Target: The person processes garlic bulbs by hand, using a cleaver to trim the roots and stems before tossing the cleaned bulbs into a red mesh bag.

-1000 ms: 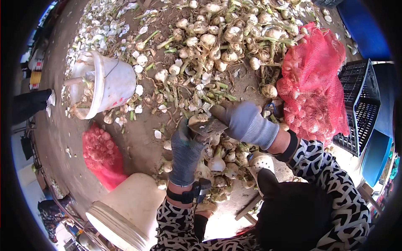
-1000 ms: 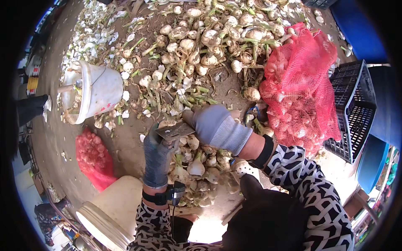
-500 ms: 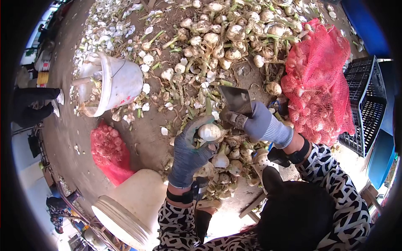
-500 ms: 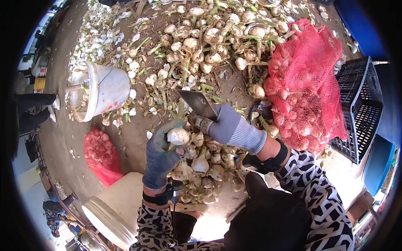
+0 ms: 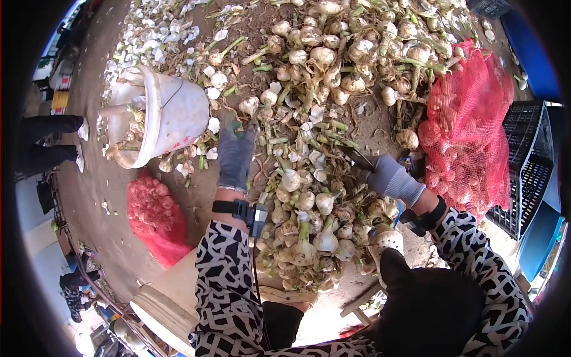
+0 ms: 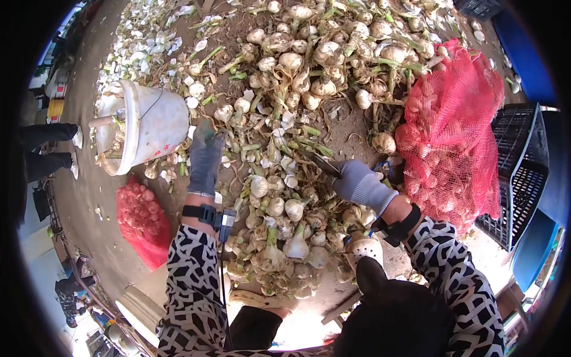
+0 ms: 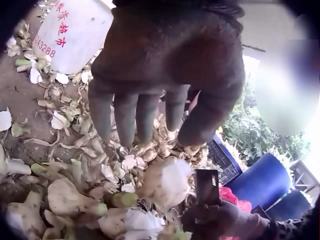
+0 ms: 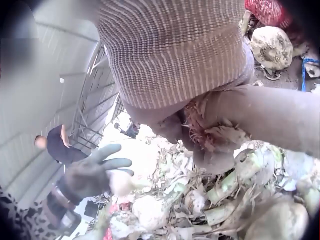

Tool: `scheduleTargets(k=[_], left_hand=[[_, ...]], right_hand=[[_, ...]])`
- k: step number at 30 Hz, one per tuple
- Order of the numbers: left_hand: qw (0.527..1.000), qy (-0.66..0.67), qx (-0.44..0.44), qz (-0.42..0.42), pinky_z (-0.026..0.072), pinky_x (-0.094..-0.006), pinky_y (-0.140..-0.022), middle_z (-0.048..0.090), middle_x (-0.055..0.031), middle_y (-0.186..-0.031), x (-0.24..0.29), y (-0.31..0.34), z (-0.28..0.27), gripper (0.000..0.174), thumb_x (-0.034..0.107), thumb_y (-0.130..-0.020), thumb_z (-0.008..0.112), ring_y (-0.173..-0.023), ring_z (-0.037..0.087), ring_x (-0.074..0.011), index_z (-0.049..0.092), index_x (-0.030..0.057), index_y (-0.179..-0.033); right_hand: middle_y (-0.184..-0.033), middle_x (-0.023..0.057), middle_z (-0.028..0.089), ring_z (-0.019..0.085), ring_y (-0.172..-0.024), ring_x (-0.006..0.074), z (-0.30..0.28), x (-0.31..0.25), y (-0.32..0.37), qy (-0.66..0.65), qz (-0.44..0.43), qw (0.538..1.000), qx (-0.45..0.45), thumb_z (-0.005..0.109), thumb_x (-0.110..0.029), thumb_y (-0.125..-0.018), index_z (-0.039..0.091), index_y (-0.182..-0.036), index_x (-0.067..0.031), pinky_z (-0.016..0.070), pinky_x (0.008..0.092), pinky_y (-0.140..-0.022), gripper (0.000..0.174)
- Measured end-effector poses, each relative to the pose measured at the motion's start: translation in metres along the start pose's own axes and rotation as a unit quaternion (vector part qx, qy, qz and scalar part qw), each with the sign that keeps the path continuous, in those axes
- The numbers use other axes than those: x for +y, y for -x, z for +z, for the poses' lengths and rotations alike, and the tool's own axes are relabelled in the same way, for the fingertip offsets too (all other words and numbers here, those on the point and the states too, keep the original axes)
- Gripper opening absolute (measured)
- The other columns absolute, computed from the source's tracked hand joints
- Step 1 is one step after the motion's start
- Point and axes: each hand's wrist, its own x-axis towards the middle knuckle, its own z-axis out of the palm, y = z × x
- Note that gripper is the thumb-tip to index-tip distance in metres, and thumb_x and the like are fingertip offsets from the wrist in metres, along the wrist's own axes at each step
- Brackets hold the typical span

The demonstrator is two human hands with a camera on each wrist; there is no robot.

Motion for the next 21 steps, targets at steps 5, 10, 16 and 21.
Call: scheduleTargets(k=[5, 10, 16, 21], left_hand=[[0.98, -0.129, 0.026, -0.15, 0.0516, -0.0409, -0.083, 0.068, -0.0178, -0.095, 0.018, -0.064, 0.043, 0.047, 0.023, -0.074, 0.08, -0.09, 0.066, -0.0305, 0.062, -0.0028, -0.109], [0.961, 0.26, -0.099, 0.011, 0.0507, -0.0325, -0.092, 0.059, -0.0102, -0.121, 0.023, 0.009, 0.038, 0.053, 0.011, -0.078, 0.071, -0.107, 0.059, -0.0188, 0.053, 0.0029, -0.128], [0.931, 0.274, -0.198, 0.14, 0.0463, -0.0348, -0.101, 0.05, -0.0114, -0.132, 0.086, 0.099, 0.009, 0.084, 0.048, -0.08, 0.076, -0.119, 0.053, -0.022, 0.038, 0.0048, -0.142], [0.97, 0.178, -0.134, 0.102, 0.051, -0.0354, -0.091, 0.058, -0.0142, -0.117, 0.126, 0.135, -0.002, 0.081, 0.054, -0.077, 0.076, -0.107, 0.061, -0.0239, 0.046, 0.0031, -0.132]], right_hand=[[-0.087, 0.0192, 0.068, 0.068, -0.08, 0.0311, 0.002, -0.01, 0.007, 0.071, -0.025, 0.997, -0.014, 0.062, -0.022, -0.086, 0.064, -0.121, -0.0155, 0.0528, 0.0386, -0.075, 0.035], [-0.086, 0.0182, 0.067, 0.067, -0.082, 0.0355, -0.003, -0.02, 0.012, 0.098, -0.11, 0.988, 0.044, 0.062, -0.019, -0.083, 0.064, -0.112, -0.0143, 0.0534, 0.0425, -0.073, 0.03], [-0.07, 0.0119, 0.061, 0.065, -0.069, 0.0325, -0.012, -0.094, 0.026, 0.325, -0.251, 0.907, 0.093, 0.07, -0.018, -0.077, 0.06, -0.104, -0.0114, 0.0512, 0.0426, -0.058, 0.03], [-0.075, 0.0092, 0.059, 0.065, -0.063, 0.0326, -0.01, -0.102, 0.044, 0.375, -0.292, 0.873, 0.11, 0.069, -0.023, -0.077, 0.056, -0.101, -0.0128, 0.0493, 0.0447, -0.051, 0.029]])
